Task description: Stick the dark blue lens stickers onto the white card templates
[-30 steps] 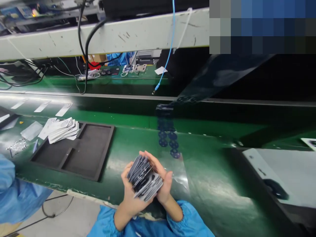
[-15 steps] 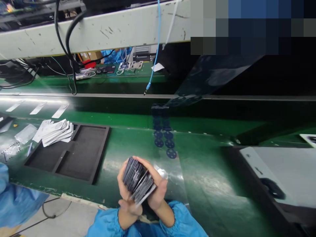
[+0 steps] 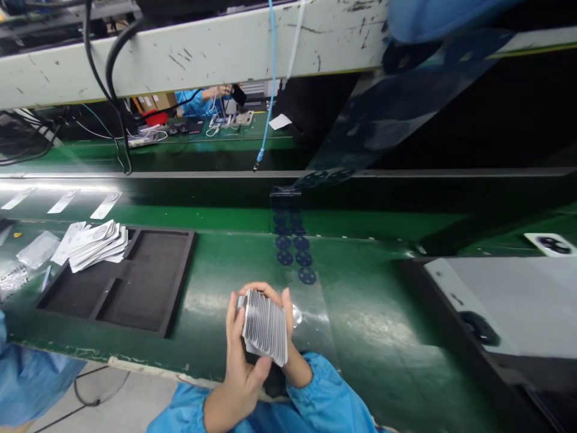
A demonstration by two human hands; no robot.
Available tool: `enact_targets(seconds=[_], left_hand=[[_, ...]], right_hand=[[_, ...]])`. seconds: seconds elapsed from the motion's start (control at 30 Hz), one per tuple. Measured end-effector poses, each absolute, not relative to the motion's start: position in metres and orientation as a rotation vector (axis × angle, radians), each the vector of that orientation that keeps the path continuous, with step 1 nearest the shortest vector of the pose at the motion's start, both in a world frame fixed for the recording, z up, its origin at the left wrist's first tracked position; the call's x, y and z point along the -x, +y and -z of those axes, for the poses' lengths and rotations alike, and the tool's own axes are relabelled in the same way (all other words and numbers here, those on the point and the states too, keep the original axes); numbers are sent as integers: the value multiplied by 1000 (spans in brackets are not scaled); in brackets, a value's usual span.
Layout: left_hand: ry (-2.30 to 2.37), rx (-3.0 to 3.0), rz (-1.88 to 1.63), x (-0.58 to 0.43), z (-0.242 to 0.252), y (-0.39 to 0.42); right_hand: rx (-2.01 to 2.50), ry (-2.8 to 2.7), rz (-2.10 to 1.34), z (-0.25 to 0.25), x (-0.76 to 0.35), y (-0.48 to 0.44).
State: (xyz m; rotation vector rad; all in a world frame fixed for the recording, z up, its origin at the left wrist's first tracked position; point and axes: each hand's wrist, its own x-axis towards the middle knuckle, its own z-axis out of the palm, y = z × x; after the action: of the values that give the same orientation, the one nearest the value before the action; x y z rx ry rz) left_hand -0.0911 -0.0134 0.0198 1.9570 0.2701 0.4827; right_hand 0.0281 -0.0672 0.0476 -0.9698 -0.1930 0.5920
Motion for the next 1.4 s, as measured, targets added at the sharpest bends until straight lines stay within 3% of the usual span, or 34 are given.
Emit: enact_targets(seconds=[0.27, 0.6, 0.87, 1.0, 1.1, 1.23, 1.4], left_hand=[[-239, -2070, -390, 45, -32, 64], [-161, -2058, -177, 42, -25, 51], [371, -2072, -377, 34, -49, 38], [950, -2335, -377, -11, -82, 50], [1110, -2398, -357, -52, -82, 55], [1217, -2481, -373, -91, -56, 43], [1429, -2487, -455, -119, -33, 25]], right_hand=[[1032, -52, -723, -36, -50, -64], [1318, 100, -141, -27, -37, -63], [1401, -26, -309, -34, -46, -57], [1459, -213, -621, -41, -33, -97], [1659, -491, -794, -46, -43, -132], [2093, -916, -399, -52, -110, -152], [2187, -1122, -134, -35, -205, -144]])
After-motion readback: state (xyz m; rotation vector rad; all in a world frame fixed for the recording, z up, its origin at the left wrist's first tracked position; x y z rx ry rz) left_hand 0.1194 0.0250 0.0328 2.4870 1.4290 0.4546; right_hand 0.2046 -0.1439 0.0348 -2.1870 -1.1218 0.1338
